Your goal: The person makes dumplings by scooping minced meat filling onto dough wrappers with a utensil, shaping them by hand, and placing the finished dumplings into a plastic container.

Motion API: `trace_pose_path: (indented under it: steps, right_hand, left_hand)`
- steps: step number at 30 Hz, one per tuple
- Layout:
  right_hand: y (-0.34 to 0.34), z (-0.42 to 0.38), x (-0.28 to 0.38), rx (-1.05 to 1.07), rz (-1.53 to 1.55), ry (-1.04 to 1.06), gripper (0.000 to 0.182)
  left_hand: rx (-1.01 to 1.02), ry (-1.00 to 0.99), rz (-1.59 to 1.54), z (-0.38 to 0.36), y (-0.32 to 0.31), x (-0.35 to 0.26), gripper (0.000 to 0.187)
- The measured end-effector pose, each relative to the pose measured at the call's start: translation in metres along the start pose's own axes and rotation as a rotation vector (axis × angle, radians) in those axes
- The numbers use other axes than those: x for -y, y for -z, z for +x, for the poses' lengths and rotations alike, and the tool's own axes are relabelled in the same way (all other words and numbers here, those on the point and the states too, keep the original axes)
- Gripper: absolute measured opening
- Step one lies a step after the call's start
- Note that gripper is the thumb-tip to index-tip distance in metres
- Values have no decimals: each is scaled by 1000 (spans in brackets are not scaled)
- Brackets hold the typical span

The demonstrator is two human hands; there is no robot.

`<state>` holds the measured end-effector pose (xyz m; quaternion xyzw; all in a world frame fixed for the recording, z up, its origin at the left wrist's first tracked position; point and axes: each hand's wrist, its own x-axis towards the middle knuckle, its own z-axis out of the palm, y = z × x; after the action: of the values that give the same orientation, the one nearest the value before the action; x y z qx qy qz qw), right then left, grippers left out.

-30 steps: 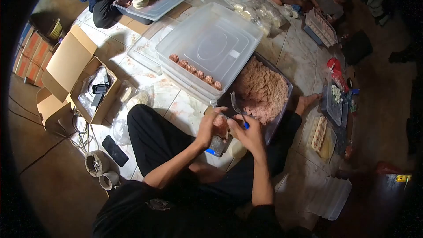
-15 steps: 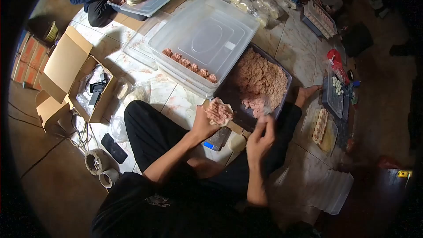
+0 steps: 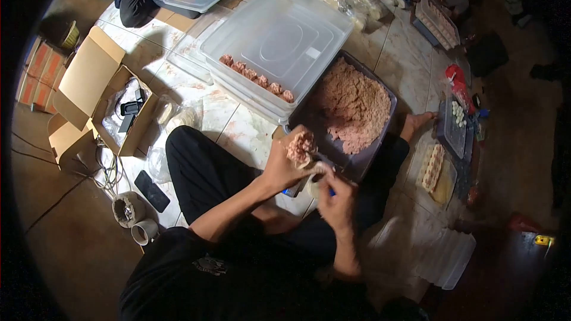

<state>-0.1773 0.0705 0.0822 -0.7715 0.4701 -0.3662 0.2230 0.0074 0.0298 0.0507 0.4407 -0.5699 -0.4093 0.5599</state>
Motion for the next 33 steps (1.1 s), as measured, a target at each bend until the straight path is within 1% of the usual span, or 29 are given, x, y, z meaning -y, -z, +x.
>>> trace_pose_path:
  steps: [1, 2, 3, 4, 6, 7, 9, 10, 11, 12, 13, 14, 16, 17, 18, 19, 20, 21, 22, 24, 25, 28, 29, 30, 32, 33]
  right_hand:
    - [14, 4, 3, 39, -15, -106, 17]
    - [22, 11, 6, 78, -29, -198, 18]
    - [18, 13, 13, 48, -63, -70, 6]
    - [13, 11, 16, 53, -82, -58, 7]
    - [26, 16, 19, 102, -105, -103, 9]
    - [27, 14, 16, 92, -51, -127, 9]
    - [21, 12, 15, 57, 71, -173, 10]
    - [15, 17, 19, 28, 73, -120, 10]
    - [9, 21, 25, 7, 71, -67, 10]
    - [8, 20, 31, -8, 67, -34, 11]
    - [9, 13, 21, 133, -81, -113, 13]
    - [13, 17, 19, 98, -67, -105, 11]
    - [32, 17, 21, 39, -28, -284, 11]
    - [34, 5, 8, 2, -8, -282, 11]
    - [34, 2, 7, 77, -21, -135, 13]
    - [21, 7, 20, 104, -11, -93, 10]
    - [8, 12, 35, 125, 3, -59, 10]
    - [10, 12, 36, 156, -4, -212, 9]
    - [15, 14, 30, 88, -46, -187, 11]
    - [31, 14, 28, 3, -69, -249, 14]
    - [39, 14, 34, 22, -11, -305, 16]
    - [15, 10, 49, 156, 50, -213, 15]
    - [16, 12, 41, 144, -57, -95, 19]
    - [27, 18, 39, 198, -105, -197, 13]
    - [54, 27, 40, 84, -212, -226, 9]
    - [65, 32, 49, 69, -276, -181, 9]
  left_hand:
    - [-62, 20, -57, 5, -1, -2, 57]
    - [-56, -2, -80, 10, 2, -2, 59]
    - [-52, -23, -105, 13, 5, -2, 60]
    - [-43, -42, -130, 14, 8, -1, 62]
    - [-24, 79, -274, 5, 11, 1, 61]
    - [-24, 132, -345, 4, 13, 1, 61]
    - [-31, 66, -296, 9, 13, -8, 44]
    - [-35, 33, -272, 12, 13, -14, 36]
    - [46, 21, -140, 10, 16, -13, 30]
    - [135, 27, -17, 3, 16, -16, 23]
    - [49, 154, -124, 3, 11, -19, 18]
    - [134, 290, -110, 8, 16, -23, 24]
    - [85, 224, -119, 9, 18, -10, 36]
    - [92, 191, -168, 10, 20, -8, 37]
    - [97, 165, -215, 10, 22, -12, 38]
    - [109, 147, -264, 7, 22, -14, 40]
    - [130, 81, -146, 4, 12, -8, 43]
    - [103, 162, -101, 2, 11, -8, 46]
    - [66, 236, -56, 4, 11, -8, 48]
    - [46, 211, -146, 4, 24, -8, 50]
    - [38, 193, -192, 8, 28, -8, 51]
    - [117, 269, -157, -5, 16, -17, 48]
    - [85, 290, -277, -7, 6, -1, 46]
    - [57, 254, -187, -6, 7, 7, 47]
    - [-21, 172, -6, 2, 19, 17, 50]
    - [53, 278, -92, 3, 27, 3, 46]
